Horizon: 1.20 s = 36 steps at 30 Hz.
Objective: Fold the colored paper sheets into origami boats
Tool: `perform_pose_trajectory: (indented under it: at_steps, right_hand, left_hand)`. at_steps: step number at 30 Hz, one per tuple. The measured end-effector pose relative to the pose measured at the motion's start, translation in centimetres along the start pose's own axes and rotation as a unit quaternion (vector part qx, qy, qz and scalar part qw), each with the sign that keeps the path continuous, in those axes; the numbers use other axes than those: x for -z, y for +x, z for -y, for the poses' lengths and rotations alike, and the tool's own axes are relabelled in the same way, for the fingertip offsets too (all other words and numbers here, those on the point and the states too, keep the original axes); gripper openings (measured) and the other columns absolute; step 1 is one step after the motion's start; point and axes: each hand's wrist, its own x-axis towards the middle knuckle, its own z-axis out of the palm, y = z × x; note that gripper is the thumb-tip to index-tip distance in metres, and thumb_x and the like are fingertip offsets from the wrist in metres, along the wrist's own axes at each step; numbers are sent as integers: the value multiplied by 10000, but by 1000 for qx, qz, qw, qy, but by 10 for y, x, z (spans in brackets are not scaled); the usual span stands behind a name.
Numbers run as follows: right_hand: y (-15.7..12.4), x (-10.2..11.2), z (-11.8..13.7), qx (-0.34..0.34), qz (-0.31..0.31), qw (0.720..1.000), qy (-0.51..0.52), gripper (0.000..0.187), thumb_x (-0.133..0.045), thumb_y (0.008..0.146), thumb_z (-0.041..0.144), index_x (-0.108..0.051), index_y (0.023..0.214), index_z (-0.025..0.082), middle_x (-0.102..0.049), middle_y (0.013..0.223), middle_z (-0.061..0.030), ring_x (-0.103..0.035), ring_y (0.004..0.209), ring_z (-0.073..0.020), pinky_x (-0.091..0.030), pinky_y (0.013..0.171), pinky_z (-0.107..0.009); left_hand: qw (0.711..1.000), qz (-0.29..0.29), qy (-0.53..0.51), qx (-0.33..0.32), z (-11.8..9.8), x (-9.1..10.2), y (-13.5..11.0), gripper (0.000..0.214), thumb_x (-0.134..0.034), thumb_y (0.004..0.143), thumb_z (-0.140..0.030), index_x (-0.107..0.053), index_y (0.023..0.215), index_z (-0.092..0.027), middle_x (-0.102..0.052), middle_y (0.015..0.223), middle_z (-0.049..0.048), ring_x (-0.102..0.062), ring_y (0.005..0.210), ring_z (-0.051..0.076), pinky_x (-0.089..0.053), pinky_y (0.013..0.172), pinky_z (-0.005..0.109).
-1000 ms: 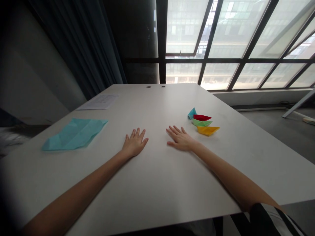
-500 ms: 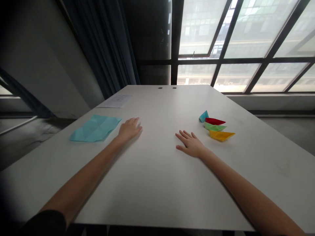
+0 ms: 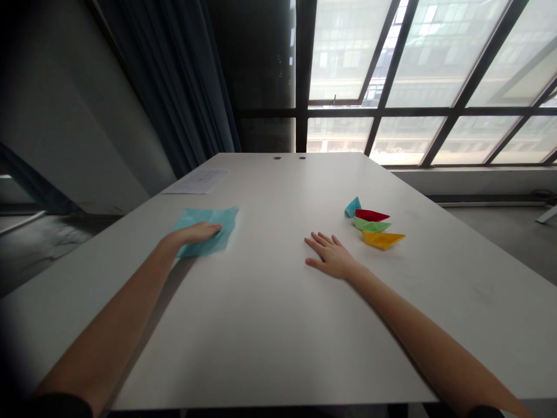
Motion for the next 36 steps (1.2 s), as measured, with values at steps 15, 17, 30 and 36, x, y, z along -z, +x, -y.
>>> perform_pose_trajectory:
  at_steps: [15,17,30,36]
  right_hand:
    - [1,-5,-5,-66,-125,989,42,549,-363,809,546,-495,1191,175,-494,1242,-112,-407,1166,-255,-314,975,-412]
    - [1,-5,-6,-64,-111,991,29,599,-411,776,562,-468,1217,160,-475,1260,-123,-400,1171,-267,-306,975,-417]
    - [0,-5,-14,-92,-170,966,173,431,-594,683,415,-507,1056,218,-591,1069,-66,-515,1024,-240,-376,898,-415]
    - [0,-8,-17,-99,-190,934,285,329,-571,692,306,-521,1003,210,-624,822,-15,-589,786,-174,-459,751,-334]
  left_hand:
    - [905,211,46,-367,-138,-64,-78,493,-202,867,-499,-242,1333,-344,-267,1407,73,-183,1301,253,-153,996,528]
    - [904,215,45,-368,-134,-64,-74,500,-179,869,-500,-226,1340,-337,-244,1419,64,-177,1306,235,-151,1006,511]
    - [997,65,-4,-51,-90,-77,-42,697,-469,741,-485,-303,1305,-112,-398,1321,139,-361,1210,254,-268,992,362]
    - [991,52,-114,-51,-87,-72,-40,799,-610,635,-421,-286,1307,-138,-597,1037,57,-532,966,214,-372,883,338]
